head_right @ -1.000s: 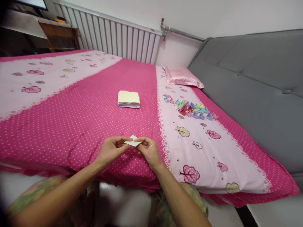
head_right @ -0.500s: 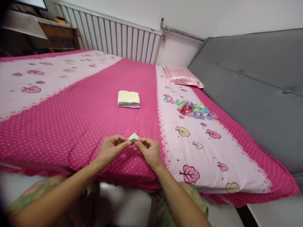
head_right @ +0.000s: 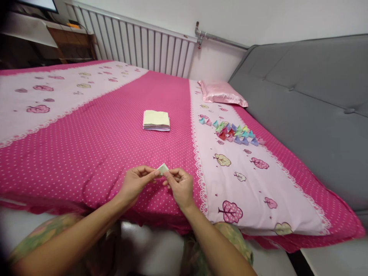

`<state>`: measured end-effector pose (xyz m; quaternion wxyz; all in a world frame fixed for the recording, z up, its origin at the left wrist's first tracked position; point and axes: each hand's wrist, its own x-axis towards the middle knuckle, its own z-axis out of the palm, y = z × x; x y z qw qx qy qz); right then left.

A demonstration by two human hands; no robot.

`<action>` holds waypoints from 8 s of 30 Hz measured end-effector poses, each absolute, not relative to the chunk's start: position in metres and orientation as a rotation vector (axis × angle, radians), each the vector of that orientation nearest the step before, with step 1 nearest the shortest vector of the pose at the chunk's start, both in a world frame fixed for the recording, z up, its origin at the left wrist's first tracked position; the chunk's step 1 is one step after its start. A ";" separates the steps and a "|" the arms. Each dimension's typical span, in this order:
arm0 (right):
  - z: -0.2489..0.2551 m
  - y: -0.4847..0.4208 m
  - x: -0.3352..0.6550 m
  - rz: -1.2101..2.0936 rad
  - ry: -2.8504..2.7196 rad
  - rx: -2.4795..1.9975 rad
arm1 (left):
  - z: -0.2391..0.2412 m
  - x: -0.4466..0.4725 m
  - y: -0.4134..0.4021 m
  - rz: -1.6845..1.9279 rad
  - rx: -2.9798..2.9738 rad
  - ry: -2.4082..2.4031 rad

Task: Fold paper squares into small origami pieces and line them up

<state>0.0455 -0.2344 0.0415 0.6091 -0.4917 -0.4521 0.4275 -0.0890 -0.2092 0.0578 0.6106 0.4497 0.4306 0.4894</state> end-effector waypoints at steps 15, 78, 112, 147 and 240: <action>0.039 -0.234 0.046 1.014 -1.138 -1.124 | 0.058 -0.093 -0.206 1.008 1.114 0.977; 0.038 -0.226 0.055 1.146 -1.216 -1.164 | 0.055 -0.097 -0.205 0.970 0.940 1.010; 0.045 -0.230 0.058 0.622 -1.488 -1.219 | 0.061 -0.098 -0.206 1.083 1.309 1.024; 0.047 -0.230 0.058 0.631 -1.542 -1.131 | 0.062 -0.099 -0.208 1.031 1.350 1.024; 0.034 -0.234 0.046 1.058 -1.280 -1.134 | 0.052 -0.098 -0.207 0.873 1.388 0.878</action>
